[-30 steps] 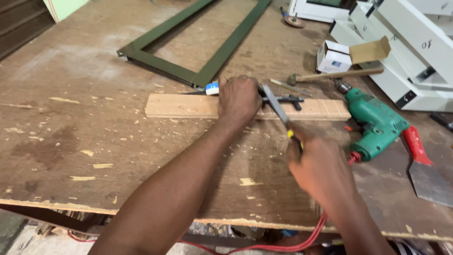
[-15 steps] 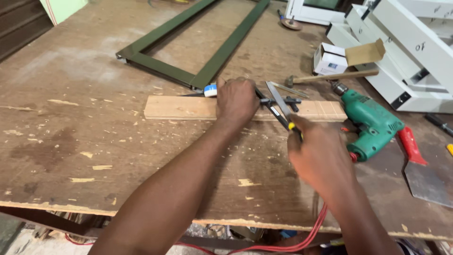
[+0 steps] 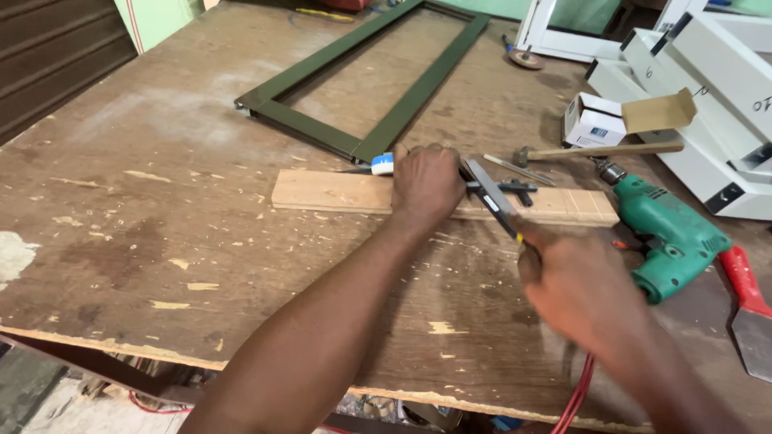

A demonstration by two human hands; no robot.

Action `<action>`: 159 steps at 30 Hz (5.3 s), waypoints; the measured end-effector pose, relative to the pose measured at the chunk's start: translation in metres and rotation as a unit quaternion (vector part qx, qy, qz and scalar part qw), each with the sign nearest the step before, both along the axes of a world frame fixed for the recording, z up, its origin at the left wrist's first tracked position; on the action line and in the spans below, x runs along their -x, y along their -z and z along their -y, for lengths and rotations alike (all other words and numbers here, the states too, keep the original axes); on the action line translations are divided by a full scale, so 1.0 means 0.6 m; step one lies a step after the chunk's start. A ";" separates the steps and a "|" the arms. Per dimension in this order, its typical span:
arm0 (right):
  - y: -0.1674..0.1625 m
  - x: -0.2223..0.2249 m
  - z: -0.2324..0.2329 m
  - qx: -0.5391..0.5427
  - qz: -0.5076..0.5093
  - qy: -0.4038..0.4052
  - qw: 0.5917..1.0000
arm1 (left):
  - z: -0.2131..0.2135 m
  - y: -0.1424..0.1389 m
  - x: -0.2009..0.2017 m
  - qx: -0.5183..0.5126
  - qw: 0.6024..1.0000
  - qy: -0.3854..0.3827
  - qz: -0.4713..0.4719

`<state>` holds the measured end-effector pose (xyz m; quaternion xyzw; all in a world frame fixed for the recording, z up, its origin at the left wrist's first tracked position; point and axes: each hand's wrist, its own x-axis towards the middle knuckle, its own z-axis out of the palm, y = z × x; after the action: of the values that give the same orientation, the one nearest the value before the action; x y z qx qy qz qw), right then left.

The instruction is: The person measures and marks a small wooden block using a tape measure and pencil. They then use a metal file to smooth the edges of a metal bracket placed on the block. Finally, they use a hammer to tap the bracket and a power drill to drive screws into the wood, securing the bracket in place.

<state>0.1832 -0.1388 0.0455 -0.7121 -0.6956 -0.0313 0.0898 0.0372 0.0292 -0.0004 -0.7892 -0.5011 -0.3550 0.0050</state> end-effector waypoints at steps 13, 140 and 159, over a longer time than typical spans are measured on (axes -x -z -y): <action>-0.047 -0.001 -0.026 0.017 0.053 -0.085 0.995 | 0.007 -0.004 0.002 0.005 1.000 0.007 0.000; 0.013 -0.030 -0.057 0.059 -0.617 -0.005 0.784 | 0.013 -0.002 0.011 -0.016 0.999 -0.008 0.043; -0.012 -0.049 -0.041 -0.008 -0.145 0.016 0.989 | 0.023 -0.021 0.020 0.026 0.999 0.008 0.019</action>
<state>0.2128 -0.1145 0.0529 -0.7193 -0.6635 0.0656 0.1951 0.0250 0.0152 0.0120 -0.7859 -0.5044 -0.3567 -0.0280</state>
